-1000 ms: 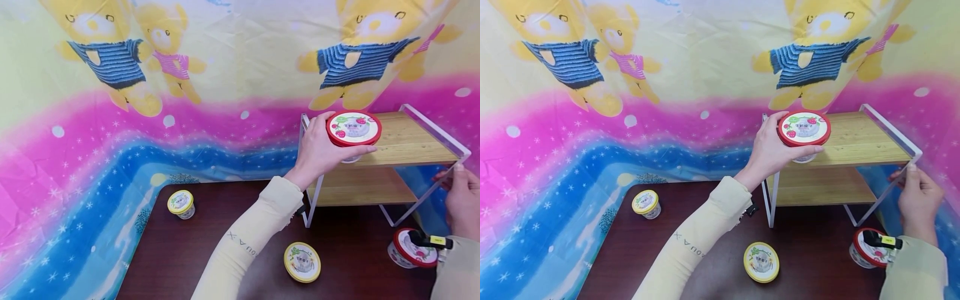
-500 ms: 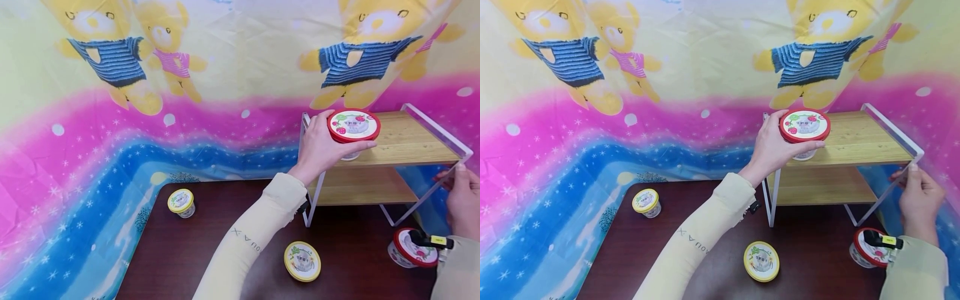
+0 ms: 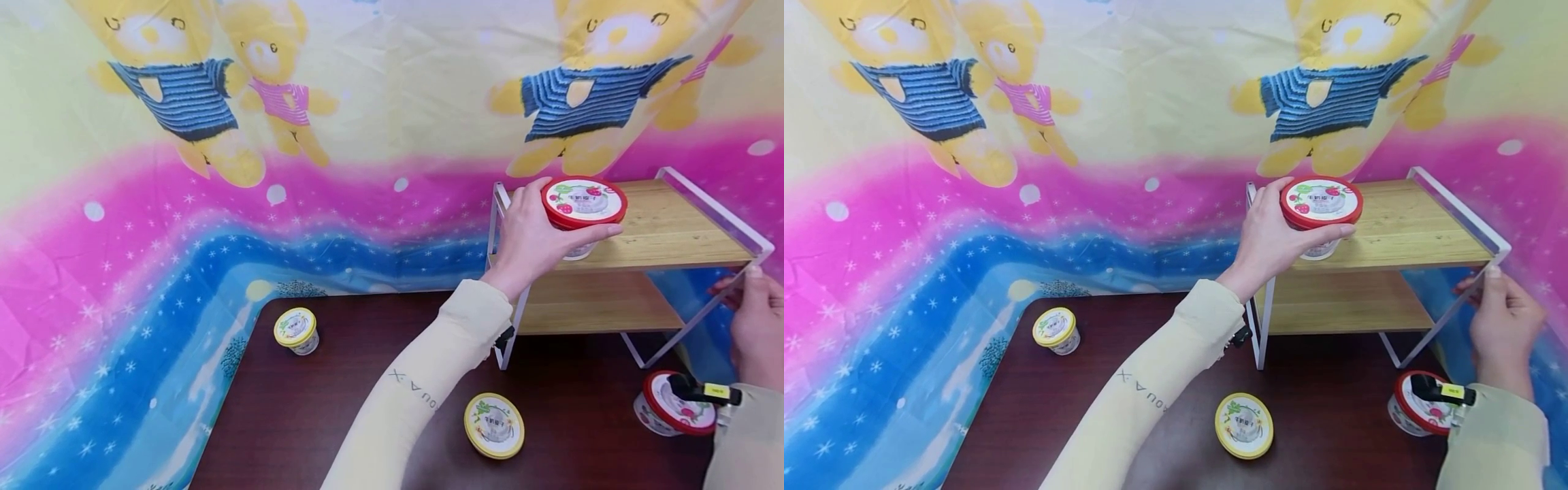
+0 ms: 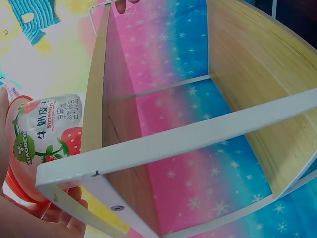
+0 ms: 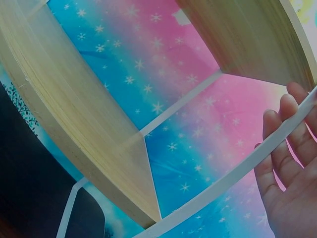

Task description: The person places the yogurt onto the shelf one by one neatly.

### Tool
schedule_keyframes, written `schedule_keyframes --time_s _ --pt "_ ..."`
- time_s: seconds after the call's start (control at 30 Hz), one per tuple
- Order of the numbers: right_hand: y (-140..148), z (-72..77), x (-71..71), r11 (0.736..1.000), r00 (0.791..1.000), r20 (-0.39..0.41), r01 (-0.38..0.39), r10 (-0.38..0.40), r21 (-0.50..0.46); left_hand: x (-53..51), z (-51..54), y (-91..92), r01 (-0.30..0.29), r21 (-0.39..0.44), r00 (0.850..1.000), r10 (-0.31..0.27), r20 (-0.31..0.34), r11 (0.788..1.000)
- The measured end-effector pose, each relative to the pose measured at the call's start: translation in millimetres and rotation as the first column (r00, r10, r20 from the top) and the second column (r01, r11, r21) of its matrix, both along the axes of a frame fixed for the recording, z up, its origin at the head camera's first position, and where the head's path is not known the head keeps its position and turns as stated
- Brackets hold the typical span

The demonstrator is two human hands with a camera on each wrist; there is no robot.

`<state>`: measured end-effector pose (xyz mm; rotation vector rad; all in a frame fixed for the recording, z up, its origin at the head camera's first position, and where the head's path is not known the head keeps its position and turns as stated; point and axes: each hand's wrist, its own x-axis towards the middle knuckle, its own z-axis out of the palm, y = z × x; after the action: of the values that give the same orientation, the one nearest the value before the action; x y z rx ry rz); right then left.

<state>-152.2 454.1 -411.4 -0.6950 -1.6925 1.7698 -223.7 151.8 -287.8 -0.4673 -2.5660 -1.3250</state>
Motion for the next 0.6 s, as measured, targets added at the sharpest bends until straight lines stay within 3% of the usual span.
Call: schedule_keyframes --time_s 0.1,0.5,0.6 --pt "0.7 -0.4 0.1 1.0 1.0 -0.017 -0.01 0.01 -0.011 0.1 -1.2 1.3 -0.007 0.001 1.0 0.007 0.0 1.0" --pt "-0.9 0.0 -1.7 1.0 0.999 0.037 0.014 -0.015 0.023 -0.7 -4.3 6.7 -0.052 -0.039 0.999 0.052 -0.007 0.998" --pt "-0.3 -0.6 -2.4 1.0 0.999 0.033 0.019 -0.019 0.017 -1.3 -4.6 7.2 -0.04 -0.024 0.999 0.04 -0.008 0.999"
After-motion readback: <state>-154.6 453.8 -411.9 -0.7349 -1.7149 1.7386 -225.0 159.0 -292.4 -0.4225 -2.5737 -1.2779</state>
